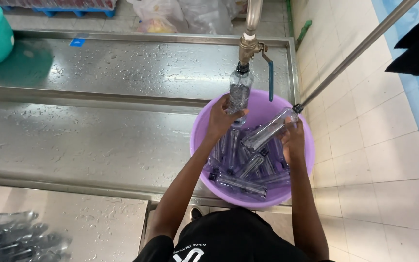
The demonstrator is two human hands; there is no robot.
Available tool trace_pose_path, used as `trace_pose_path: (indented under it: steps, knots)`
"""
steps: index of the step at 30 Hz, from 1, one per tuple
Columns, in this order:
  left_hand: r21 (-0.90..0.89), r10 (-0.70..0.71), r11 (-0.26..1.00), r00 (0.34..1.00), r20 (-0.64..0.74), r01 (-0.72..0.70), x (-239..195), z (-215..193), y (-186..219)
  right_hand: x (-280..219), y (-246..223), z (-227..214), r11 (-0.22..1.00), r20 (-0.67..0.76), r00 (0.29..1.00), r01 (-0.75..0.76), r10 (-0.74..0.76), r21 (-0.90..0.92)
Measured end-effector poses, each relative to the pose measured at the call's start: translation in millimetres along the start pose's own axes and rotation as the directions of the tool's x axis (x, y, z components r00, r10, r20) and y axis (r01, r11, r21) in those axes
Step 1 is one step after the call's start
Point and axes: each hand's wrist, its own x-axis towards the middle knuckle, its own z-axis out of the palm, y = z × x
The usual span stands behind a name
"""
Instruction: The person repeatedly picks up empty plastic bottles from a stainless steel table, fills them with water from a wall-mounted tap over a purple basin, and places the filled bottles back on the table. The process is repeated continuously throughout the video.
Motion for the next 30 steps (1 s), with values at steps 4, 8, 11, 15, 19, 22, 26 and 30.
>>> trace_pose_path:
  steps: [4,8,11,15,19,22,26,30]
  knots:
    - [0.001,0.020,1.000,1.000,-0.011,-0.020,11.3,-2.6,-12.4,15.0,38.8,-14.3,0.932,0.133,0.962,-0.265,0.238,0.246]
    - [0.030,0.037,0.999,0.999,-0.021,-0.037,10.5,-3.8,-10.7,17.2,99.0,-24.6,0.625,0.235,0.887,-0.449,0.396,0.639]
    - [-0.034,0.068,0.997,0.998,-0.008,-0.068,14.3,-4.4,-20.1,9.9,107.6,-24.9,0.432,0.245,0.861,-0.446,0.445,0.784]
    - [-0.027,0.075,0.997,0.997,0.011,-0.074,8.8,-4.5,-12.3,2.7,100.8,-19.3,0.424,0.251,0.851,-0.460,0.461,0.780]
    - [-0.016,0.046,0.999,0.999,0.009,-0.045,12.0,-3.9,-10.3,-5.1,63.4,-4.7,0.547,0.226,0.878,-0.445,0.422,0.709]
    - [-0.002,0.050,0.999,0.999,0.012,-0.050,16.5,-3.8,-21.3,-42.7,-22.4,37.1,0.756,0.257,0.931,-0.360,0.258,0.546]
    - [0.023,0.051,0.998,0.999,-0.009,-0.051,12.5,-1.9,-12.8,-13.1,-10.8,17.3,0.999,0.014,0.999,0.044,-0.044,-0.023]
    - [0.064,0.070,0.996,0.997,-0.018,-0.069,12.7,-5.1,-10.5,-22.2,-62.7,45.6,0.875,0.136,0.951,0.308,-0.276,-0.373]
